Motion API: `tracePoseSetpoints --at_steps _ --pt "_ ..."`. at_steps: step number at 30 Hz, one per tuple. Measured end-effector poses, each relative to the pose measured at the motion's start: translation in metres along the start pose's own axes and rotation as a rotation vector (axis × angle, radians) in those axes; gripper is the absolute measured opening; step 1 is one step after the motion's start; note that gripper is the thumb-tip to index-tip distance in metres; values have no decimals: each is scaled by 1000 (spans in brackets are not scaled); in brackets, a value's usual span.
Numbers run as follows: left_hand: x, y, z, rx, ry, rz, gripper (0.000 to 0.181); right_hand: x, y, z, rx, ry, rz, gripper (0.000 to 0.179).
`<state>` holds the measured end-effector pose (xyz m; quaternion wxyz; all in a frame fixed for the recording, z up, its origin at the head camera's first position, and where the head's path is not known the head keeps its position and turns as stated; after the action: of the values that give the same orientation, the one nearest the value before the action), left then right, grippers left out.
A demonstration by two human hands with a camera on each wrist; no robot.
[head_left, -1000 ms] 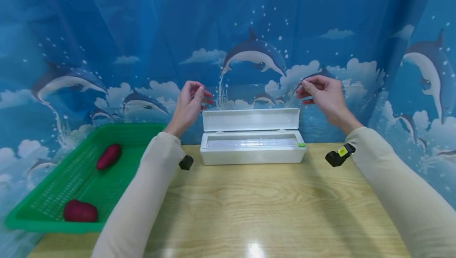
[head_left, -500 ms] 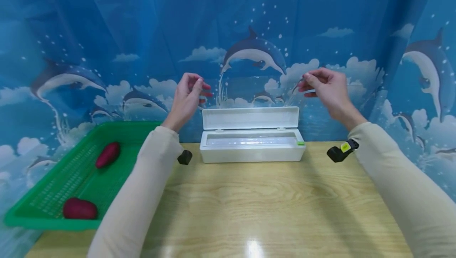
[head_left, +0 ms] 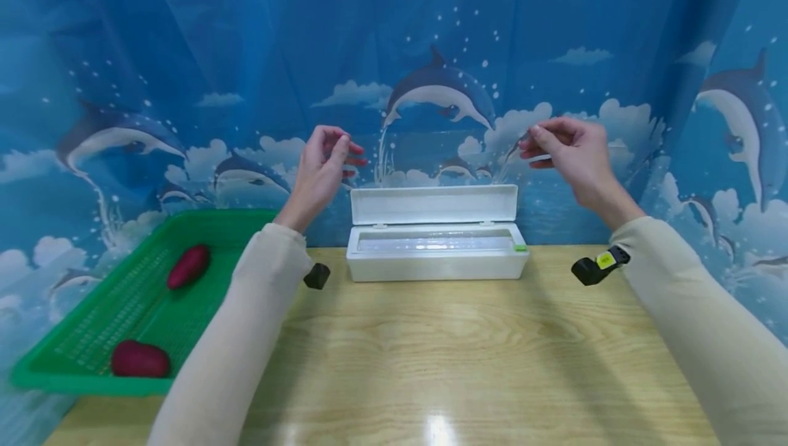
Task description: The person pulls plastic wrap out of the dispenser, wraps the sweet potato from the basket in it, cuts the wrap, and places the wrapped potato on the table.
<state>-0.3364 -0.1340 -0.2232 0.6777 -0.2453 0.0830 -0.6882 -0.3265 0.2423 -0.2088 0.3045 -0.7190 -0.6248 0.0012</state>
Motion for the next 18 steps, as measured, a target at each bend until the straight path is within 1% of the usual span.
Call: tracePoseSetpoints --at_steps 3,6,11,14,18 --pt "1 10 1 -8 -5 -14 30 2 9 -2 25 16 -9 28" --pt "3 22 4 -30 -13 -40 30 4 20 -3 61 33 -26 31" --pt "6 46 7 -63 -12 -86 30 7 41 -3 118 68 -53 31" --pt "7 62 6 -68 -8 -100 28 7 54 -1 129 82 -73 29" --pt "7 81 3 -68 6 -107 26 8 72 4 122 103 -89 27"
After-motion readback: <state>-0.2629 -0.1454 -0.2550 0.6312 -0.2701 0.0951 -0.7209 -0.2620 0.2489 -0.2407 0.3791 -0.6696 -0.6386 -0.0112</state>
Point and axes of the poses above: each hand's wrist, its own y-axis away from the middle knuckle, its own x-axis out of the back of the hand, z = x × y, the point moved 4 cm from there along -y, towards the middle knuckle, and after that the axes turned 5 degrees about y, right-handed, at the moved point
